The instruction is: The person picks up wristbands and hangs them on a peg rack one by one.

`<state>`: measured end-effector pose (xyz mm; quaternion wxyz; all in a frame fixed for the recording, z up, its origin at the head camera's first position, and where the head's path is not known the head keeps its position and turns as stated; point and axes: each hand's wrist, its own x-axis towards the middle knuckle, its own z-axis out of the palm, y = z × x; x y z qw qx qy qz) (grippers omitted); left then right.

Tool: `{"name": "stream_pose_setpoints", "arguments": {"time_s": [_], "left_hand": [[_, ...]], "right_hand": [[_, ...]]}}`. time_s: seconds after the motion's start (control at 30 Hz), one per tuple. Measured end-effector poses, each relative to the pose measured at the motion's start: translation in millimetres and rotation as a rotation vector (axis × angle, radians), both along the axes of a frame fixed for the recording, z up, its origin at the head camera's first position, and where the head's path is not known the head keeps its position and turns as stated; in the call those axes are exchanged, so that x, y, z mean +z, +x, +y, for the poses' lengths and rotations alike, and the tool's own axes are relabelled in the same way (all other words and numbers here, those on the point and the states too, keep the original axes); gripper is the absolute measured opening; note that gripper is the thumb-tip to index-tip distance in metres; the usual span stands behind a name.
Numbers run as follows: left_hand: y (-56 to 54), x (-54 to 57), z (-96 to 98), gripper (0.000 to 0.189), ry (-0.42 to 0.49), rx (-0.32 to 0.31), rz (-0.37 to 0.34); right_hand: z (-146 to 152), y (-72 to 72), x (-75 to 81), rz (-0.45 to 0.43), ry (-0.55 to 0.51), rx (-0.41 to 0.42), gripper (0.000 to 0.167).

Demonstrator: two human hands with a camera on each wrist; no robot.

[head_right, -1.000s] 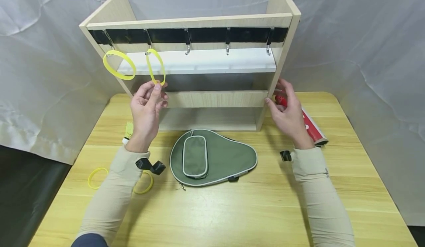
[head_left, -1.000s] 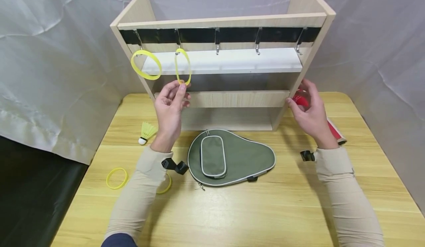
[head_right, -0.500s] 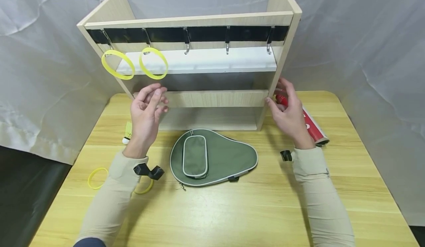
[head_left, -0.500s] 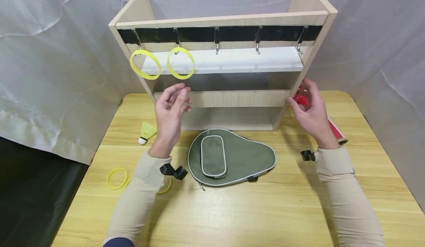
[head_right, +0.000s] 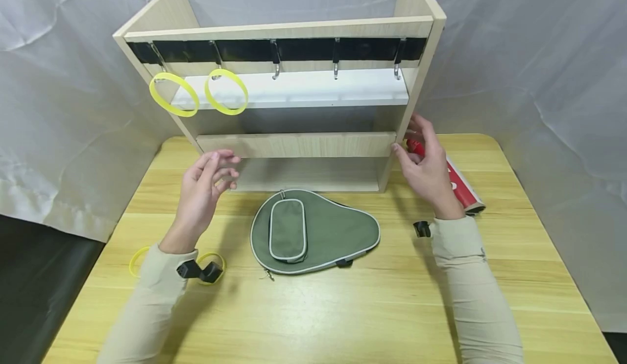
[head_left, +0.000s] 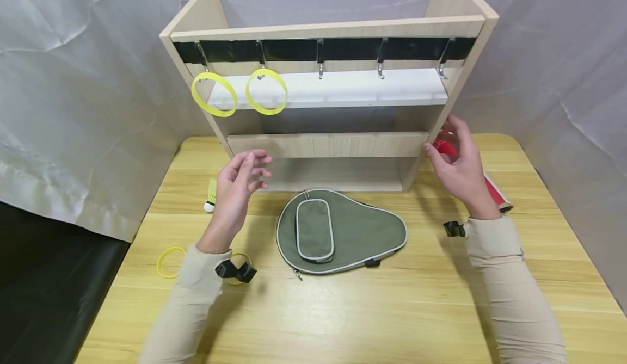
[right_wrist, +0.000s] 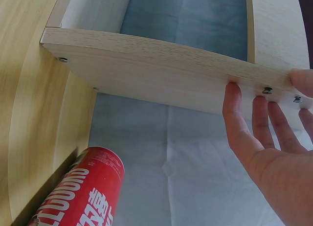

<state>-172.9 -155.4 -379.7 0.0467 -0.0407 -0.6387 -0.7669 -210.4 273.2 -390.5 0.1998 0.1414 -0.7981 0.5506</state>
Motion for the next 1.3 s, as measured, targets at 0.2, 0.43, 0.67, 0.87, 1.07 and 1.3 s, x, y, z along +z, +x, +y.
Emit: {"name": "stream_pose_setpoints", "arguments": {"time_s": [0.2, 0.43, 0.67, 0.87, 1.07, 1.3], "left_hand": [[12.8, -16.1, -19.9, 0.039, -0.177, -0.054, -0.032], [26.5, -33.8, -43.2, 0.029, -0.500, -0.148, 0.002], [36.5, -47.2, -55.9, 0.018, -0.705, -0.168, 0.072], [42.0, -55.1, -67.8, 0.012, -0.845, -0.169, 0.119], [45.3, -55.8, -82.8, 0.017, -0.899, -0.280, 0.112], [49.1, -59.0, -95.0, 0.030, -0.933, -0.452, 0.042]], "right_hand": [[2.0, 0.6, 1.2, 0.003, -0.015, 0.001, 0.071], [2.7, 1.8, 1.6, 0.008, -0.016, 0.005, 0.071], [2.3, 0.2, 0.3, 0.021, -0.012, 0.011, 0.072], [0.9, -0.1, -0.1, 0.031, -0.003, 0.013, 0.071], [0.1, -0.1, 0.4, 0.022, 0.006, 0.015, 0.073], [0.0, -0.6, 0.3, 0.022, 0.008, 0.013, 0.074]]}}
